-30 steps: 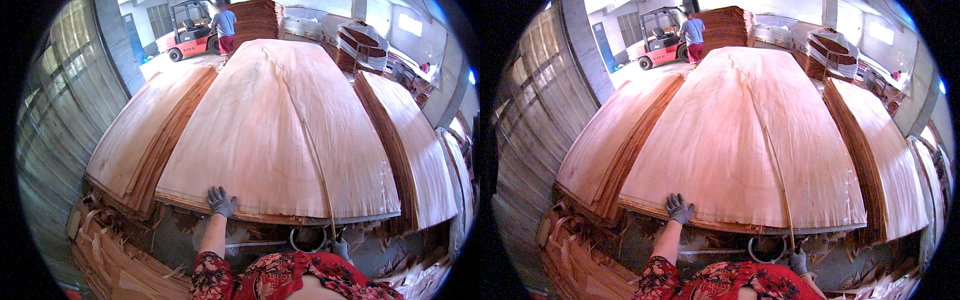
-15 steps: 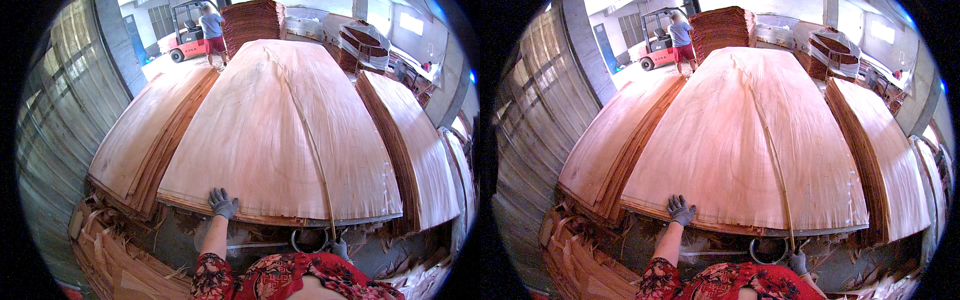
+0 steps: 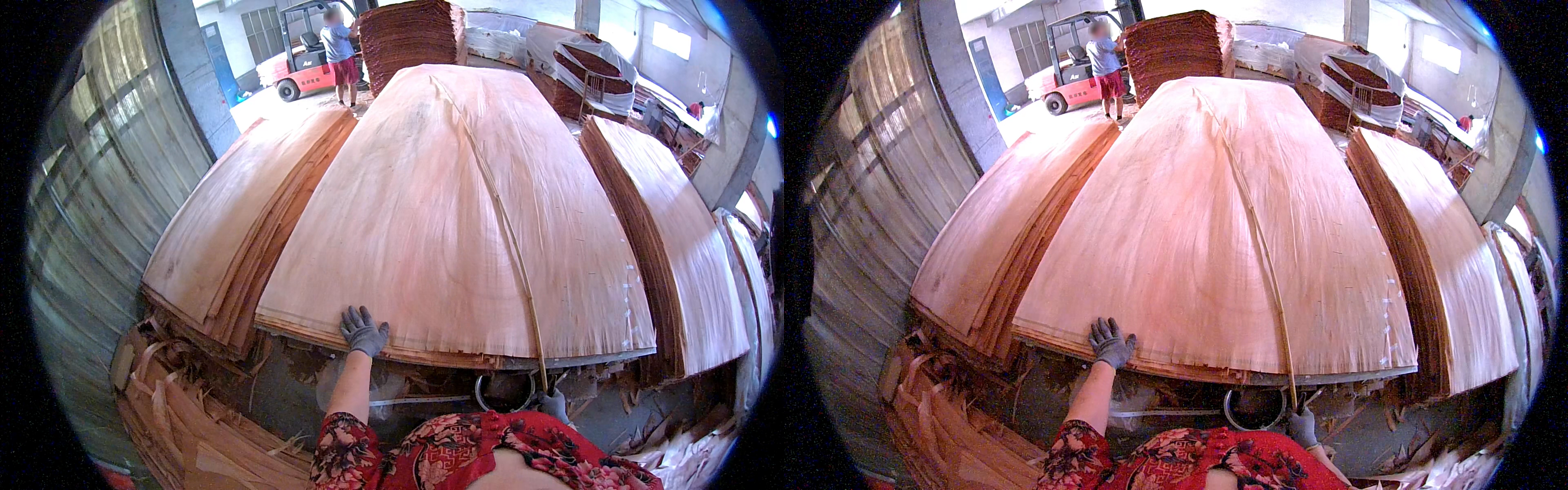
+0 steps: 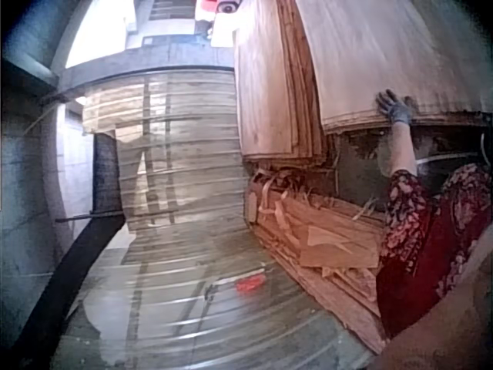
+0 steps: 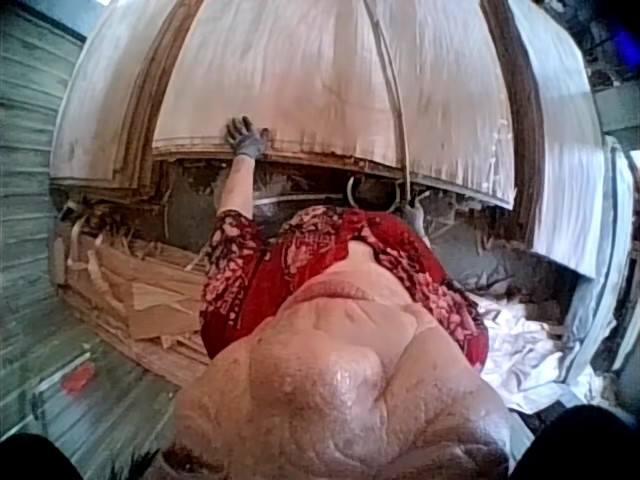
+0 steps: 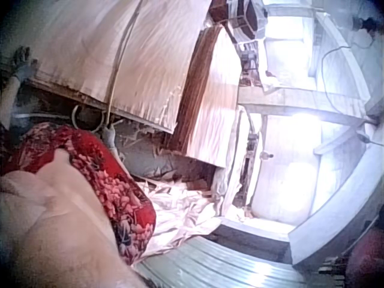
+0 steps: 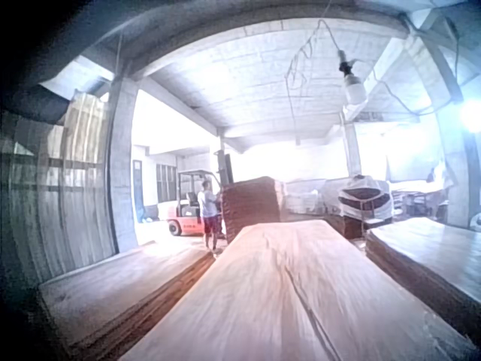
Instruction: The person peels thin strips of wood veneer from the edges of large plywood sheets using a utility knife. They lift and flip the sheets to access different sides, then stack the processed sheets.
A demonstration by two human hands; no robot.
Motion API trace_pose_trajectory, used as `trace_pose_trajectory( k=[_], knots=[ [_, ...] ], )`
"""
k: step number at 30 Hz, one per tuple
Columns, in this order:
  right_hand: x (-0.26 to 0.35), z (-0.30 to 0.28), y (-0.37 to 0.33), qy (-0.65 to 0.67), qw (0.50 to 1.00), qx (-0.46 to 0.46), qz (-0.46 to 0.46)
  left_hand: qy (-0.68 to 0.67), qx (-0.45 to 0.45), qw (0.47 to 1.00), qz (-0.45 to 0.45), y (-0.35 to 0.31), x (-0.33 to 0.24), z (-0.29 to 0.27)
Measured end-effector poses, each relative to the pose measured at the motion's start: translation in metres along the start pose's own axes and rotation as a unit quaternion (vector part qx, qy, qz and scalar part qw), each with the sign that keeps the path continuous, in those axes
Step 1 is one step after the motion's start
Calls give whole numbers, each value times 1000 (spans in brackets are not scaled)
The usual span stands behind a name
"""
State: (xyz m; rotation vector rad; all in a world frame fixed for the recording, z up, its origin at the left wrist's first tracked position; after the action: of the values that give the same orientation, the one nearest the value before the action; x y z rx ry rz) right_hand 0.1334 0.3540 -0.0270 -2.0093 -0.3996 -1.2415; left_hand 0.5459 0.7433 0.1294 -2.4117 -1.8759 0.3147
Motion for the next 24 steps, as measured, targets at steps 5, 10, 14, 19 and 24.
trace_pose_trajectory(
  k=[5,10,14,19,24],
  knots=[
    [14,3,-9,-56,998,-3,17,-2,2,1000,-6,-2,6,2],
    [25,4,-16,-9,1000,5,20,-10,1,1000,-5,-1,3,2],
    [61,11,-37,3,1000,11,26,-3,2,1000,-9,-2,5,2],
    [72,13,-44,29,999,11,30,-9,9,1000,-11,-2,4,1],
    [50,12,-32,47,998,13,42,-5,7,1000,-11,-4,4,0]
  ],
)
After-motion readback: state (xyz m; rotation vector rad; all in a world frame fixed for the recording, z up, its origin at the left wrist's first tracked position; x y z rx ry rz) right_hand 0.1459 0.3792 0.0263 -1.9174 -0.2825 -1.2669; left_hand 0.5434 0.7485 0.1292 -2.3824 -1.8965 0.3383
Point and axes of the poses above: each hand's wrist, its own y-axis towards the middle knuckle, its own z-axis out of the palm, x = y × z, the point moved 5 cm from there along y, towards the middle knuckle, and after that the axes turned 5 degrees about z, right-handed, at the moved point
